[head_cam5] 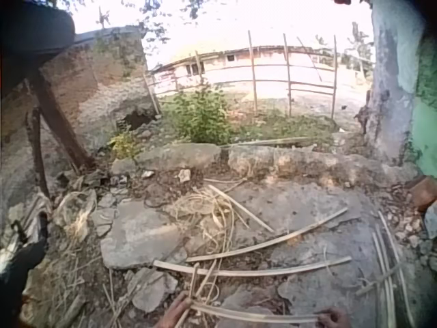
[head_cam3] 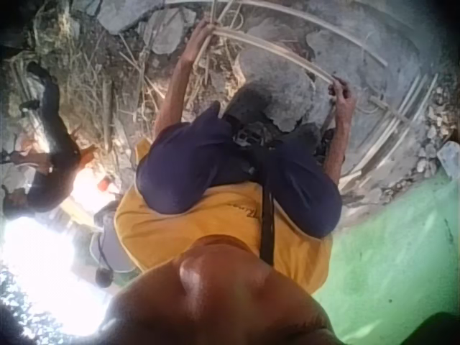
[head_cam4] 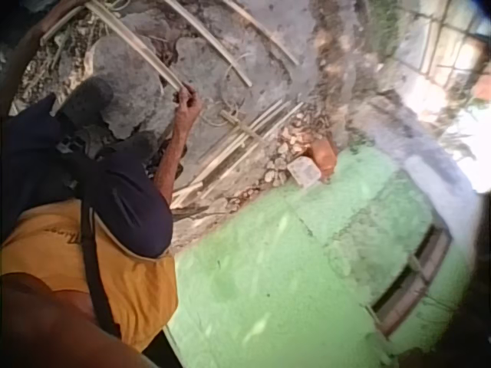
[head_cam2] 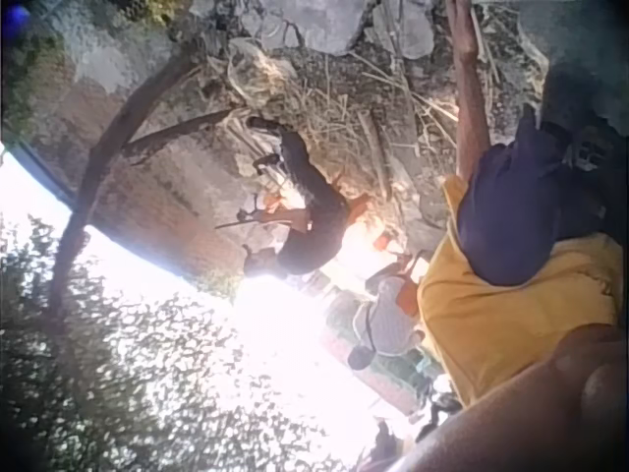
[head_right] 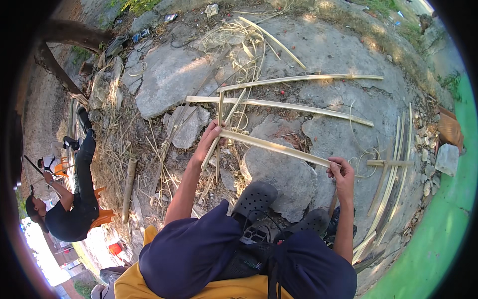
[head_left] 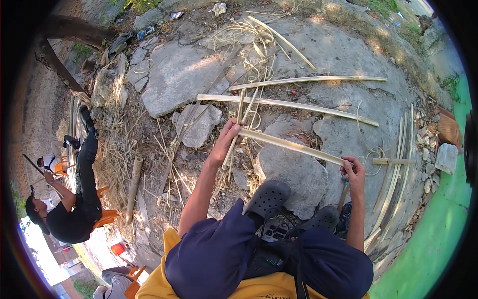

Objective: The person assembles a frame by hand using thin bamboo strips, crossing them over a central bamboo rod and weaving them together to form a structure.

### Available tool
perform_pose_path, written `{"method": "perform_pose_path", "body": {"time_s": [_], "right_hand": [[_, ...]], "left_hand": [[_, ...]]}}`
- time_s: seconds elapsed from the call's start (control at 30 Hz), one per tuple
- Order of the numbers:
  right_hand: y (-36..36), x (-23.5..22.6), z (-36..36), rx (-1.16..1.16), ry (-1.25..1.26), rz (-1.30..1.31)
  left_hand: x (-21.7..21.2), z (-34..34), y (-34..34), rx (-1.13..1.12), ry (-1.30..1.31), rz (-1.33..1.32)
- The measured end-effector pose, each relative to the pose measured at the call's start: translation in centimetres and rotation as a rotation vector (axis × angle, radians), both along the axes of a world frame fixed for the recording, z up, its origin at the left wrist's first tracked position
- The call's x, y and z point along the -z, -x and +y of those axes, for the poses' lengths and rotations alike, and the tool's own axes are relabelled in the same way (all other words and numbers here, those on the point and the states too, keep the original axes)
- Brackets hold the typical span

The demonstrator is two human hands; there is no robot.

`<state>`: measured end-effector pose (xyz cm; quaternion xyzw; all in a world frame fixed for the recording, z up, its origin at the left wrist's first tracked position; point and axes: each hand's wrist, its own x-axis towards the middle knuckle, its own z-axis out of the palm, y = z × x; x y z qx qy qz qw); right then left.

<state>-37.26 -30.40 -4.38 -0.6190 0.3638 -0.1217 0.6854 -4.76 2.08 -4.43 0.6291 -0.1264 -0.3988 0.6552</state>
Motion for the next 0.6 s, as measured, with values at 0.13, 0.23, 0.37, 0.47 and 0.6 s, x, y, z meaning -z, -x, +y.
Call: {"method": "perform_pose_path", "body": {"time_s": [0.13,0.23,0.37,0.47,0.6], "right_hand": [[0.0,-0.3,0.0,0.037,0.049,0.006],[-0.3,-0.7,0.1,0.045,0.089,0.013],[-0.7,-0.9,0.4,0.019,0.1,0.034],[-0.6,-0.8,0.4,0.022,0.108,0.037],[-0.5,-0.8,0.3,0.025,0.114,0.034]], "left_hand": [[0.5,-0.3,0.1,-0.013,-0.005,0.038],[0.6,0.1,-0.1,-0.016,-0.007,0.032],[1.1,0.6,-0.6,-0.004,0.032,0.05],[1.5,0.7,-0.7,-0.041,0.116,0.14],[1.2,0.7,-0.6,-0.006,0.059,0.07]]}}
